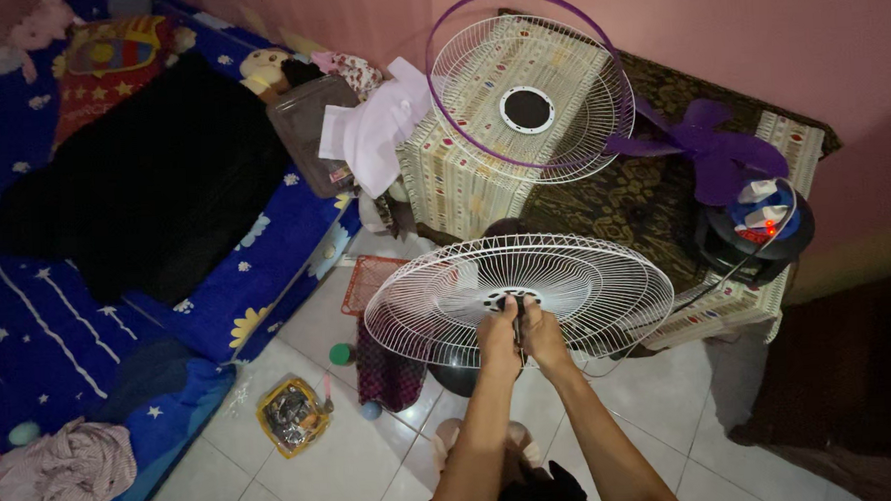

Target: The person assembles a standing fan by attaching the front grille, inserting the purple fan blades, and securing the central hub cap. The person handles the fan components by hand and positions them onto the fan motor.

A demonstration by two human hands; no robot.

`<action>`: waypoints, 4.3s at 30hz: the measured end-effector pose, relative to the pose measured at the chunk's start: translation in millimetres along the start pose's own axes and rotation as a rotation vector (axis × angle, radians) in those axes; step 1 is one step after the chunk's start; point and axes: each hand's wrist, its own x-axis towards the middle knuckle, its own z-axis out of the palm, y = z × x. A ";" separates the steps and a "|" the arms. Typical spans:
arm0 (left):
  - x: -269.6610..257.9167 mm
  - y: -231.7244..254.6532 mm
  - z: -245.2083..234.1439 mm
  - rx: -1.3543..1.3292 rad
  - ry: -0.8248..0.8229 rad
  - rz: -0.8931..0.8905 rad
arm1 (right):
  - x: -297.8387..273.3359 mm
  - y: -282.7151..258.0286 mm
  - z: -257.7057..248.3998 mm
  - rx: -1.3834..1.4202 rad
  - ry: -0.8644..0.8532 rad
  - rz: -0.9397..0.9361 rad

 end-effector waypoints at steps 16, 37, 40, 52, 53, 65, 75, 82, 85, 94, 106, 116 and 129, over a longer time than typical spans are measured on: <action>-13.5 -1.4 25.4 0.352 0.179 0.333 | -1.8 6.0 2.8 0.312 -0.015 0.045; 1.5 13.9 -33.6 -0.141 -0.385 -0.457 | -55.1 -137.2 -4.3 -0.942 0.020 -0.135; 14.6 4.7 -33.8 -0.220 -0.400 -0.502 | -50.7 -131.3 -4.6 -0.975 0.062 -0.165; 40.2 -22.0 -39.1 -0.541 -0.265 -0.423 | -45.1 -93.5 1.6 -1.071 0.117 -0.527; 39.6 -24.7 -38.2 -0.528 -0.266 -0.383 | -44.9 -94.9 3.1 -0.988 0.140 -0.395; 37.7 -23.6 -27.0 -0.283 -0.185 -0.195 | -16.1 -41.7 -3.6 -0.462 0.130 -0.258; 9.5 10.3 6.1 0.035 0.028 -0.172 | -6.4 -23.7 5.5 0.005 0.092 -0.005; -10.5 17.6 22.2 0.145 0.031 0.087 | -12.8 -28.5 4.1 0.295 0.033 0.110; -14.6 23.1 25.8 0.230 0.070 0.108 | -10.9 -26.2 6.5 0.348 0.038 0.130; -24.7 20.1 29.2 0.275 0.098 0.190 | -5.0 -10.9 7.4 0.313 0.062 0.116; -0.1 -1.6 -25.9 -0.155 -0.257 -0.243 | -49.6 -79.1 -6.4 -0.573 0.114 -0.171; -10.6 -2.9 -18.1 -0.621 -0.542 -0.360 | -52.8 -115.7 -9.8 -1.161 0.093 -0.560; 18.4 -33.4 -26.9 -0.718 -0.356 -0.414 | -39.6 -93.7 -6.7 -0.986 0.194 -0.361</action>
